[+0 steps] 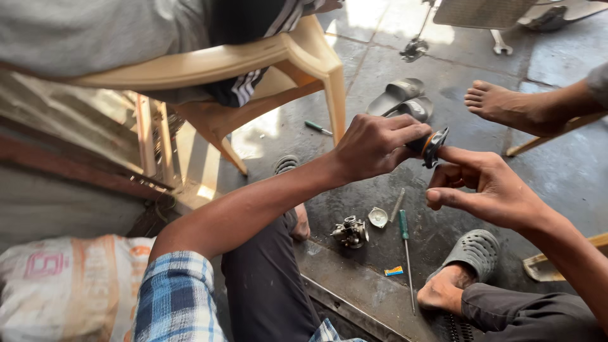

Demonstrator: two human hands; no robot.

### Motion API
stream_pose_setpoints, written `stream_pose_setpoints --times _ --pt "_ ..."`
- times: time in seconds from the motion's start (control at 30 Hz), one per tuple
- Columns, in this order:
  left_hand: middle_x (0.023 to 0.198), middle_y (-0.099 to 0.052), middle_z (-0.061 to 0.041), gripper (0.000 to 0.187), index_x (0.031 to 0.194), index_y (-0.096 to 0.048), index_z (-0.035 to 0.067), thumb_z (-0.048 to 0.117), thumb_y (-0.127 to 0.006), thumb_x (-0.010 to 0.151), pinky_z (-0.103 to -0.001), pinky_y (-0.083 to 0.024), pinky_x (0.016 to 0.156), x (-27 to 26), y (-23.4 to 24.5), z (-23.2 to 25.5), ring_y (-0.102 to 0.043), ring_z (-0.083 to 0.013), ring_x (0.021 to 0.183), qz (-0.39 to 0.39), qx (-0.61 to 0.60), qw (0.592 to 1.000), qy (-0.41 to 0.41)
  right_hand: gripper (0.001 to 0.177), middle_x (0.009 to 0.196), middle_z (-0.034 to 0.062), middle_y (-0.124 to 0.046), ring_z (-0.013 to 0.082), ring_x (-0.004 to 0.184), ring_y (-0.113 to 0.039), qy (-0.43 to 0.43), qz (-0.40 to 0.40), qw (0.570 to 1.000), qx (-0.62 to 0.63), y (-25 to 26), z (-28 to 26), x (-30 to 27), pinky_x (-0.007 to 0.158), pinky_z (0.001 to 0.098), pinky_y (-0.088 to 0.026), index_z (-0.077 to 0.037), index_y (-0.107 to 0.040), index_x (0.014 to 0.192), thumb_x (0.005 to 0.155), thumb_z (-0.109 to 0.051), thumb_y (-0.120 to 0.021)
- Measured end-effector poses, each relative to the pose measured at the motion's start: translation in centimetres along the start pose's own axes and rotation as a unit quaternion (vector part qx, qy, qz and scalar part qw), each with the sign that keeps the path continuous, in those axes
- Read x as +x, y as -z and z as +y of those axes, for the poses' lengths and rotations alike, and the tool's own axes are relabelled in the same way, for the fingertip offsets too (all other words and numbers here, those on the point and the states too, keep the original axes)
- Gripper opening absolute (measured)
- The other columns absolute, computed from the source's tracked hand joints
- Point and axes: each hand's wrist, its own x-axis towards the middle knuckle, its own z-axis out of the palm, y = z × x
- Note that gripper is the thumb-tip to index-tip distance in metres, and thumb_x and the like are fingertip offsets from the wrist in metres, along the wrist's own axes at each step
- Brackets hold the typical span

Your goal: The person disassembles a motorcycle carburetor by hand, removing a spring and slide, and then uses a screwdriver to secure parts of the assembly during reassembly.

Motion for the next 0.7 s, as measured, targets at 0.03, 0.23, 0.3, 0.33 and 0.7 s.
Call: stream_pose_setpoints --times 0.03,0.23,0.3,0.33,0.7 --pt "0.112 -0.076 -0.002 0.038 0.122 -0.070 0.013 0.023 -0.082 0.087 -0.032 -0.059 0.068 -0.1 0.3 0.1 -0.075 -0.0197 0.082 0.001 0.003 1.000 0.004 0.066 0.083 0.0107 -0.077 0.0165 0.080 -0.073 0.001 -0.005 1.000 0.000 0.2 0.8 0.3 0.077 0.0346 -0.062 -0.003 -0.056 0.142 0.081 -0.019 -0.076" --pt "0.110 -0.075 -0.003 0.036 0.123 -0.070 0.011 0.019 -0.081 0.089 -0.033 -0.059 0.066 0.0 0.9 0.6 -0.074 -0.0186 0.079 0.023 0.019 1.000 0.007 0.061 0.080 0.0104 -0.078 0.0167 0.076 -0.073 0.011 -0.006 0.995 0.103 0.1 0.7 0.8 0.071 0.0339 -0.061 -0.004 -0.058 0.142 0.086 -0.020 -0.074" --pt "0.111 -0.073 -0.004 0.041 0.123 -0.068 0.011 0.020 -0.080 0.086 -0.032 -0.060 0.068 0.2 1.0 0.9 -0.074 -0.0192 0.083 0.050 0.006 0.999 -0.013 0.038 0.075 0.0058 -0.080 0.0142 0.067 -0.077 0.102 0.066 0.974 -0.190 -0.1 -0.4 0.9 0.067 0.0325 -0.060 -0.006 -0.070 0.114 0.080 -0.021 -0.079" --pt "0.111 -0.073 -0.004 0.041 0.123 -0.068 0.011 0.020 -0.080 0.086 -0.032 -0.060 0.068 0.3 1.2 1.0 -0.074 -0.0192 0.083 0.049 0.006 0.999 -0.015 0.038 0.075 0.0058 -0.080 0.0142 0.067 -0.077 0.102 0.068 0.974 -0.190 -0.2 -0.9 1.0 0.067 0.0325 -0.060 -0.006 -0.070 0.114 0.080 -0.021 -0.079" --pt "0.096 -0.073 -0.005 0.039 0.116 -0.069 0.011 0.019 -0.085 0.081 -0.039 -0.057 0.069 1.5 1.9 2.4 -0.072 -0.0260 0.080 -0.010 -0.076 0.997 -0.016 0.028 0.072 0.0106 -0.076 0.0254 0.062 -0.072 0.094 0.092 0.922 -0.364 0.2 -3.9 -1.1 0.059 0.0415 -0.056 -0.007 -0.076 0.103 0.081 -0.023 -0.083"
